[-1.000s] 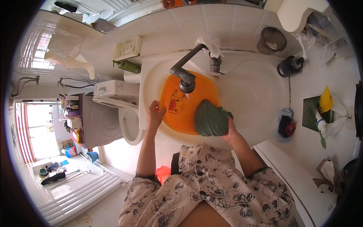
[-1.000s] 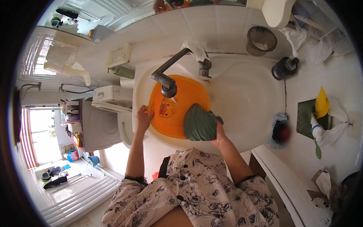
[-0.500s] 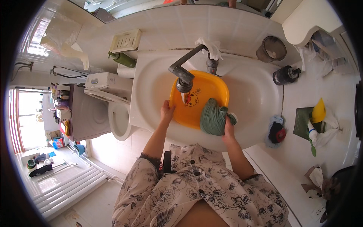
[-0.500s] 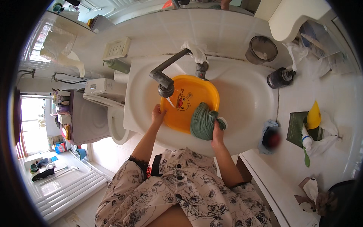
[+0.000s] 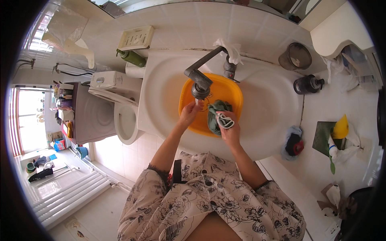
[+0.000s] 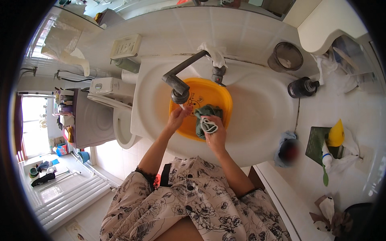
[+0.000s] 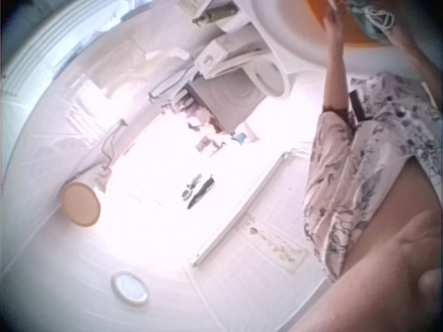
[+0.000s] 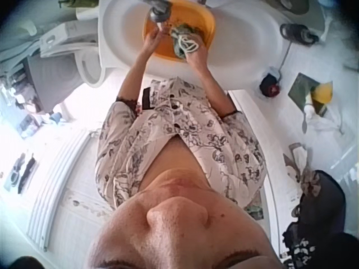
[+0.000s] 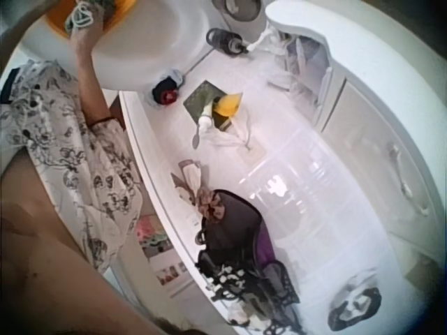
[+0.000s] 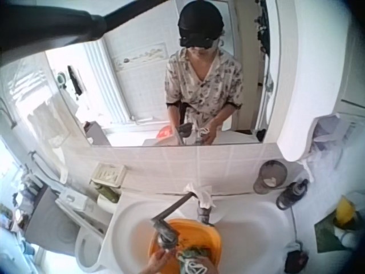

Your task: The person washes a green cloth by hand in a yellow basin placed in a bathroom sink. They repeatedly wet, scrub, and rinse the cloth under running water, then wring it out multiple times. The person briefly retrieves a small white item from a shelf and returns to washing the cloth.

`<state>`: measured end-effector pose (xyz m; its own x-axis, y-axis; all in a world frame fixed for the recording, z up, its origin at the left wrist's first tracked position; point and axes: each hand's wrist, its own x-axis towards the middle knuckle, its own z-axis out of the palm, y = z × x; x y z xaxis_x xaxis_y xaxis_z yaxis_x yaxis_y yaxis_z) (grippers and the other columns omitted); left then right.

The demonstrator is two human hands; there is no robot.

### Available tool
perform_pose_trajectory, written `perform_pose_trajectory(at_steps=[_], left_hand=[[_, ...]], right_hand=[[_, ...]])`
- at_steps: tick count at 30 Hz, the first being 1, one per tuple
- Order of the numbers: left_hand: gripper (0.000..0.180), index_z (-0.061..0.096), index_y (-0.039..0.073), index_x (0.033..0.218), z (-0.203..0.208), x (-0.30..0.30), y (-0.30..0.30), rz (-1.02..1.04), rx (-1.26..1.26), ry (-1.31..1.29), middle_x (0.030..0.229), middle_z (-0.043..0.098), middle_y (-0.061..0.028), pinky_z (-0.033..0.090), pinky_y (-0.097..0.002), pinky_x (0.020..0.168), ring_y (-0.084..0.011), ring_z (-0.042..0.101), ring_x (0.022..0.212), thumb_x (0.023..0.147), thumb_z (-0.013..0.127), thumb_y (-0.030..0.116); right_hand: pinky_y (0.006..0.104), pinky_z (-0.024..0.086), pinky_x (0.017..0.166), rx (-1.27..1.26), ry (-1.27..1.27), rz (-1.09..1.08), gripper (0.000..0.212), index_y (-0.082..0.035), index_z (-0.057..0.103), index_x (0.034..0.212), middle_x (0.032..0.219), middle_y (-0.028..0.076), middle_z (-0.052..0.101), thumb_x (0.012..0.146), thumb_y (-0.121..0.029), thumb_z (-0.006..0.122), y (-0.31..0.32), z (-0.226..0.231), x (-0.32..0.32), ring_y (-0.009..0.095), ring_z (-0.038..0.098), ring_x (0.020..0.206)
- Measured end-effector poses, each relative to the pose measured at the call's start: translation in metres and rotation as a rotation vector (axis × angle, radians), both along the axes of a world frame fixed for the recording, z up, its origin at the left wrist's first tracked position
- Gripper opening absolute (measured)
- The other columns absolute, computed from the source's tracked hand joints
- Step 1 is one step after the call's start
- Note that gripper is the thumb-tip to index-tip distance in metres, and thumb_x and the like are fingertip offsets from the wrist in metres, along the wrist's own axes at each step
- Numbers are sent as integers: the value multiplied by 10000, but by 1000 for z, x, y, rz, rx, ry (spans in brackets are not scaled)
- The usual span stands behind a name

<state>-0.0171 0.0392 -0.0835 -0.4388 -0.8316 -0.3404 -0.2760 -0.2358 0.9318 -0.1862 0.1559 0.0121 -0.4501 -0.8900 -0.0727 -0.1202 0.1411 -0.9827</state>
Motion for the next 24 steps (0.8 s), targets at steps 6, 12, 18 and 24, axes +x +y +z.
perform_pose_trajectory(at_steps=[6, 12, 18, 24], left_hand=[[638, 471, 65, 1190, 42, -12, 6, 153, 241, 162, 1029, 580, -64, 473, -304, 788, -146, 576, 898, 901, 211, 571], [720, 426, 73, 1237, 26, -5, 11, 196, 279, 310, 1140, 545, -102, 509, -321, 749, -203, 581, 949, 876, 129, 621], [637, 515, 85, 1108, 25, -6, 10, 123, 466, 103, 864, 581, -54, 441, -252, 556, -138, 549, 720, 838, 339, 634], [412, 538, 94, 1056, 8, -7, 17, 264, 527, -36, 827, 574, -37, 437, -259, 528, -130, 540, 637, 869, 472, 456]], right_hand=[[314, 455, 800, -164, 342, 218, 354, -124, 662, 935, 998, 47, 602, 602, -13, 713, -31, 18, 8, 244, 565, 912], [355, 434, 838, -279, 222, 255, 322, -112, 650, 886, 1105, 35, 571, 582, -19, 707, -56, 2, 6, 261, 528, 954], [401, 367, 925, -180, 324, 415, 315, -88, 590, 835, 1316, 59, 401, 563, -85, 749, -62, -36, -4, 336, 400, 1124], [509, 274, 985, -42, 486, 447, 441, -169, 608, 930, 1408, 78, 240, 527, -156, 788, -53, -53, 5, 400, 262, 1219]])
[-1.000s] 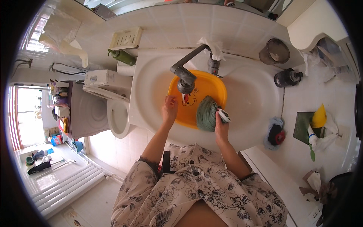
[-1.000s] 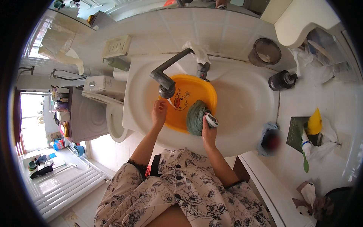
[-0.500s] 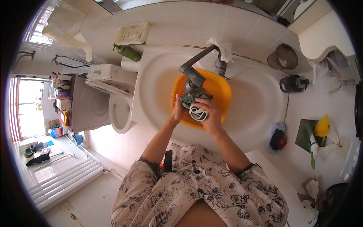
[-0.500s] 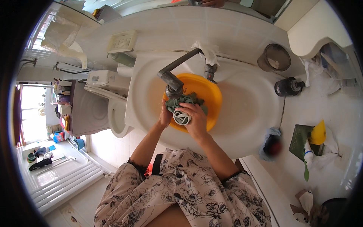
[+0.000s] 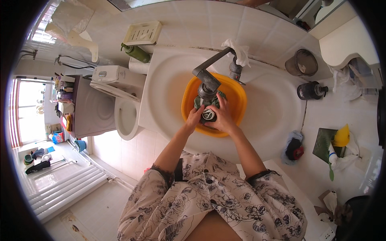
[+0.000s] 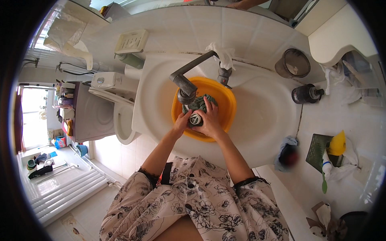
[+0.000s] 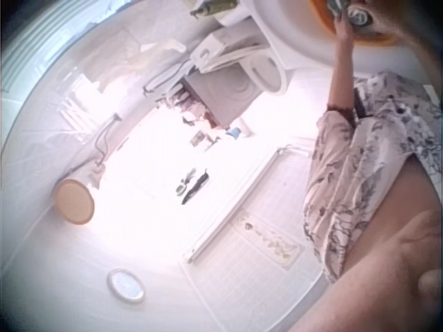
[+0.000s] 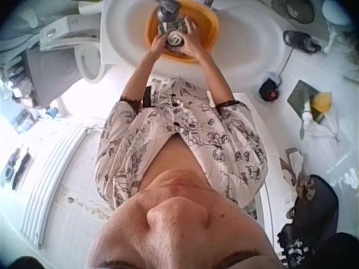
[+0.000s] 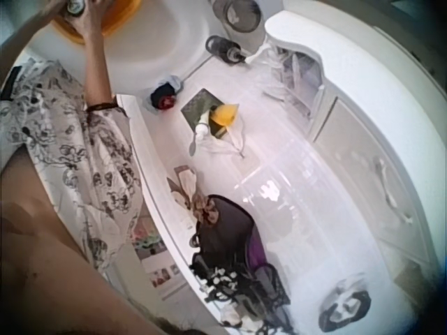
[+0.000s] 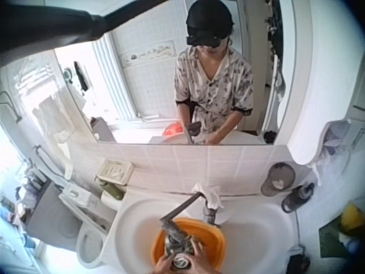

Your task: The person washes a green cloth by hand in a yellow basin placed in a bathroom sink. They repeatedly wet, scrub, and rinse the cloth under running water, then wring it out multiple times. The person briefly retrieves a small white item from a shelf and returns to washing the cloth.

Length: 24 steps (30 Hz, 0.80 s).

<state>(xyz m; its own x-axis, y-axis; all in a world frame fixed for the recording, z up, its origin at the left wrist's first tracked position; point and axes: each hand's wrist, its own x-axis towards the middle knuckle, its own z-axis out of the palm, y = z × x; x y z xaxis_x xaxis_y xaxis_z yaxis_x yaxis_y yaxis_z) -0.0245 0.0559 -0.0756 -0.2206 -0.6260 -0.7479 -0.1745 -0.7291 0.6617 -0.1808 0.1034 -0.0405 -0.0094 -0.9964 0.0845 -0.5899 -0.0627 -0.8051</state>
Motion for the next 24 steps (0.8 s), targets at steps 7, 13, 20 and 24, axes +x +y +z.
perform_pose_trajectory(at_steps=[7, 13, 20, 24], left_hand=[[353, 516, 107, 1055, -10, 13, 16, 185, 78, 69, 898, 572, -17, 427, -248, 524, -124, 555, 615, 899, 448, 417], [372, 496, 115, 1077, -10, 15, 15, 222, 90, 129, 929, 580, -20, 441, -249, 597, -128, 579, 729, 879, 490, 429], [278, 518, 86, 995, -12, 10, 20, 132, 77, 158, 807, 545, 15, 409, -200, 580, -83, 518, 667, 792, 655, 219], [240, 535, 84, 960, -11, 9, 21, 102, 102, 196, 770, 535, 27, 411, -193, 591, -76, 495, 644, 786, 655, 196]], right_hand=[[436, 325, 970, -79, -18, 138, 324, -148, 672, 811, 1312, 74, 396, 580, 72, 612, 24, -11, -17, 337, 351, 1188], [346, 417, 897, 189, -38, 180, 292, -111, 653, 807, 1205, 55, 506, 659, 98, 513, 58, -10, -25, 272, 427, 1129], [372, 450, 820, 388, -429, -234, 237, -27, 585, 975, 1178, 157, 507, 767, -138, 602, 65, -31, -14, 331, 545, 942], [322, 465, 705, 434, -191, -262, 443, 2, 533, 1064, 978, 153, 579, 756, -290, 662, 58, -37, -8, 238, 591, 792]])
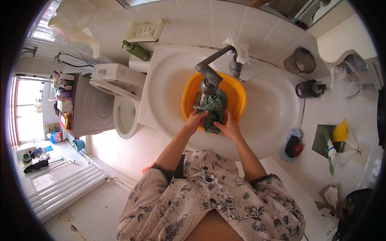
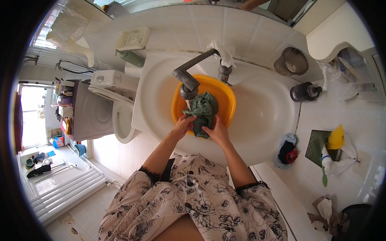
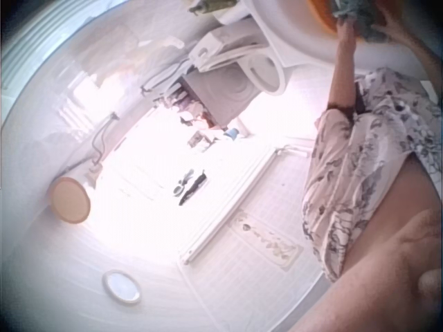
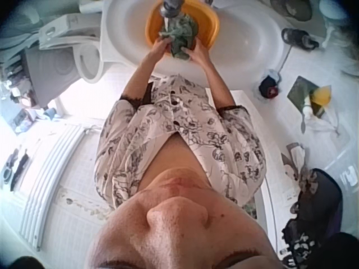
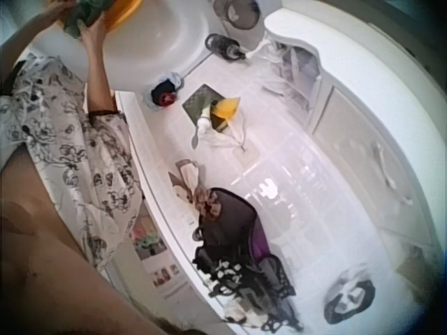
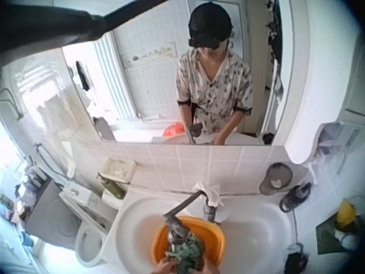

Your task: The person washes a green cloth by hand in a yellow basin placed in a bathroom sink. They repeatedly wet, scrub, and rinse the cloth under running water, then wring it out multiple times. The person briefly retrieves a small white item from a shelf and returns to washing the cloth.

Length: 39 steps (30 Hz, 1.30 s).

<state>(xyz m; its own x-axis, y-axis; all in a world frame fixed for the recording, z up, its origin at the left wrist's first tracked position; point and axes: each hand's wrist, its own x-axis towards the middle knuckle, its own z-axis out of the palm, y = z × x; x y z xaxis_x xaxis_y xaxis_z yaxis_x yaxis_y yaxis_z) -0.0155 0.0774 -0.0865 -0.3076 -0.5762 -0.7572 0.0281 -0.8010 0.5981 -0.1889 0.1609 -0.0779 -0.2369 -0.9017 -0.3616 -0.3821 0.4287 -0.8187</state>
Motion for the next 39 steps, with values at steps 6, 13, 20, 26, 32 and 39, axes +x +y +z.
perform_pose_trajectory(at_steps=[6, 13, 20, 26, 32, 39], left_hand=[[192, 542, 107, 985, 22, 10, -4, -28, -49, -20, 832, 563, 22, 426, -228, 650, -94, 524, 681, 799, 568, 145], [245, 532, 109, 1029, 28, 45, -17, 20, -181, 67, 993, 559, -12, 433, -268, 767, -121, 531, 901, 806, 433, 124], [208, 513, 75, 997, 54, 64, -38, 246, -262, 307, 901, 530, -14, 442, -240, 713, -115, 524, 817, 806, 432, 57], [118, 500, 87, 977, 102, 43, -43, -51, -373, 221, 882, 529, -2, 452, -227, 700, -99, 520, 803, 865, 520, 117], [199, 519, 74, 1050, 131, 8, -38, -22, -396, 221, 896, 529, -15, 447, -224, 715, -106, 522, 839, 870, 548, 151], [286, 530, 92, 1104, 38, 11, -42, -229, -542, -20, 1064, 526, -52, 409, -258, 849, -137, 490, 1000, 822, 558, 60]], right_hand=[[323, 456, 685, 201, -278, 10, 477, -21, 468, 1145, 893, 84, 593, 806, -335, 586, -9, -24, -14, 170, 574, 754], [315, 408, 742, 116, -1167, -599, 252, -112, 528, 999, 932, 23, 563, 833, -297, 488, -2, 9, -42, 156, 515, 848], [307, 382, 834, -186, -1117, -645, 277, -66, 558, 1003, 993, 35, 585, 815, -264, 515, -16, 97, -52, 153, 526, 931], [300, 378, 878, -446, -1110, -611, 293, -27, 568, 1011, 1012, 50, 584, 824, -245, 505, -22, 187, -61, 167, 525, 970], [347, 391, 884, -538, -1278, -590, 285, -31, 558, 978, 1022, 70, 582, 815, -243, 459, -35, 167, -68, 204, 530, 981], [333, 355, 930, -153, -826, -351, 452, 45, 475, 1145, 1142, 111, 532, 839, -284, 514, -27, 78, -28, 217, 492, 1061]])
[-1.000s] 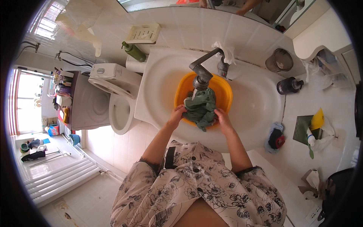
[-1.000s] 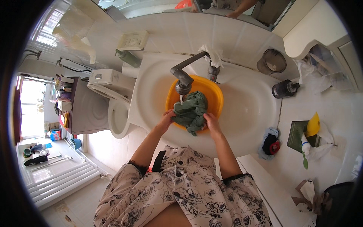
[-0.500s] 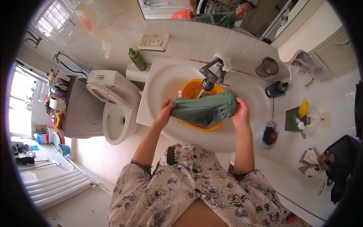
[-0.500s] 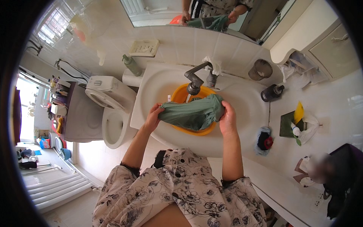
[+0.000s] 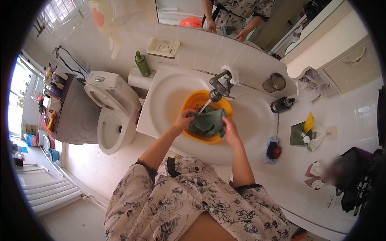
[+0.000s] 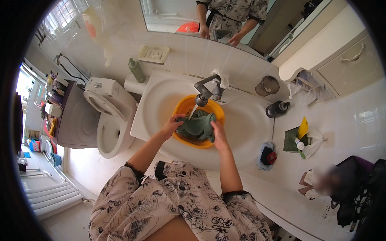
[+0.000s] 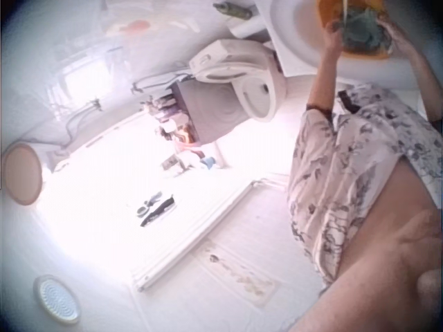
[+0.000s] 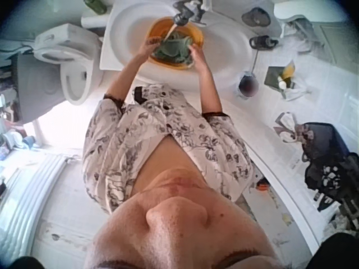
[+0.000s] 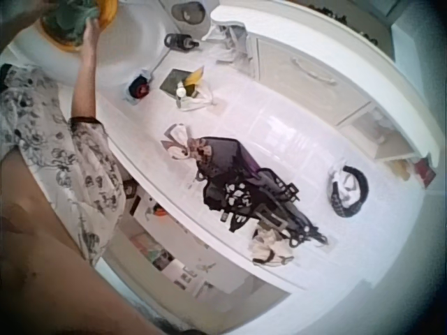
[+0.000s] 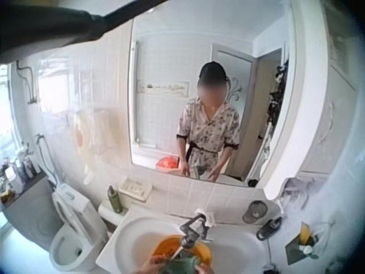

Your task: The person washes a green cloth by hand in a yellow basin placed in a bathroom sink. They repeatedly wet, scrub, and rinse the cloth under running water, then wring it out multiple times. The person briefly retrieves a small white item from a shelf and returns to washing the cloth.

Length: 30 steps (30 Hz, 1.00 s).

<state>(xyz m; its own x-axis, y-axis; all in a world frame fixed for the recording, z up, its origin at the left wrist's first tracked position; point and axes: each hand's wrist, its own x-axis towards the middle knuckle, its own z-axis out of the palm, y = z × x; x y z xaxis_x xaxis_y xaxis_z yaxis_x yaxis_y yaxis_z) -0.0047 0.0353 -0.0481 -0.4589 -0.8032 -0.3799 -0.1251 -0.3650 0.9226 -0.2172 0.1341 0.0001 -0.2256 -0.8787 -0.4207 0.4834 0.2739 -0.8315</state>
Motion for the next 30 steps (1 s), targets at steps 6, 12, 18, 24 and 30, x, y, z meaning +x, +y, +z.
perform_pose_trajectory(at_steps=[6, 12, 18, 24, 30], left_hand=[[413, 514, 118, 1159, -30, -9, 14, -225, -181, -338, 1157, 513, -102, 372, -318, 935, -225, 466, 1095, 758, 613, 106], [566, 433, 173, 1280, -45, -19, 31, -551, -552, -772, 1371, 340, -122, 267, -440, 1025, -290, 285, 1284, 743, 612, 188], [632, 319, 220, 1357, -50, -12, 32, -777, -578, -989, 1436, 240, -75, 216, -458, 1048, -246, 231, 1321, 777, 568, 256], [629, 315, 227, 1351, -61, -13, 28, -807, -509, -1080, 1428, 269, -40, 243, -417, 1031, -211, 317, 1280, 772, 559, 256], [638, 342, 222, 1334, -69, -12, 24, -768, -567, -1112, 1414, 293, -48, 274, -405, 1016, -220, 357, 1253, 748, 592, 257]], right_hand=[[381, 287, 1011, 200, 934, 295, 773, 94, 205, 1327, 1375, 267, 240, 781, -280, 605, 14, -77, 12, 371, 294, 1260], [434, 317, 986, -8, 1368, 555, 779, -24, 171, 1377, 1411, 246, 155, 755, -199, 606, 12, -61, 36, 398, 269, 1254], [427, 342, 974, 4, 1368, 979, 720, -88, 261, 1362, 1446, 137, 151, 745, -232, 604, -12, -102, 40, 391, 315, 1235], [406, 377, 955, 0, 1367, 1139, 632, -135, 297, 1352, 1458, 82, 140, 782, -247, 545, -34, -109, 39, 328, 365, 1219], [397, 405, 928, -19, 1377, 1180, 567, -180, 304, 1352, 1460, 40, 143, 820, -247, 491, -48, -113, 35, 279, 435, 1172]])
